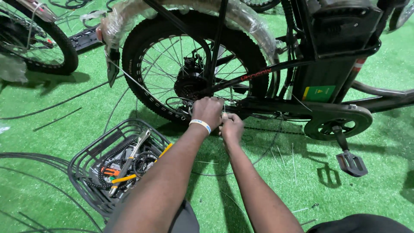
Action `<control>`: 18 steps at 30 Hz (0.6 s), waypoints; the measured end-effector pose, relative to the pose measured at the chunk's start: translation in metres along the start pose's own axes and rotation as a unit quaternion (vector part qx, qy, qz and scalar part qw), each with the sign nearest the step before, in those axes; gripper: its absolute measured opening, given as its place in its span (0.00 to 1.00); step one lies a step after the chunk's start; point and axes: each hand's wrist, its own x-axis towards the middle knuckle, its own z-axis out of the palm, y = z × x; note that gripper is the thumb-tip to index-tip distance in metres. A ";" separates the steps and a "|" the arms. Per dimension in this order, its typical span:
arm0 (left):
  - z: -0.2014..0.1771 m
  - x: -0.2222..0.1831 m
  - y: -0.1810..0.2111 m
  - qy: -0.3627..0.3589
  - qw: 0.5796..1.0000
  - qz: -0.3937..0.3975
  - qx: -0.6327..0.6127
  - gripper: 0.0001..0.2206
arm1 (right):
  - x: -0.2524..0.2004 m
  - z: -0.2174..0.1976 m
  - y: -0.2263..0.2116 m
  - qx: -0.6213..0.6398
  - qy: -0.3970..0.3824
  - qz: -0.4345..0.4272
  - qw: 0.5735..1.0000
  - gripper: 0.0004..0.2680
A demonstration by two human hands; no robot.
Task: Repairing an electric bicycle by threading and adjusting cables near the rear wheel and chain using pliers.
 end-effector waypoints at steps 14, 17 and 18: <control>0.030 0.012 -0.005 0.080 0.996 0.025 0.018 0.16 | -0.006 -0.007 0.016 -0.078 -0.085 -0.054 0.992 0.09; 0.028 0.013 -0.005 0.050 0.998 0.022 0.018 0.17 | -0.015 -0.017 0.006 -0.176 -0.096 -0.078 0.976 0.10; 0.033 0.013 -0.005 0.050 0.998 0.023 0.016 0.17 | -0.011 -0.014 0.010 -0.178 -0.095 -0.078 0.976 0.10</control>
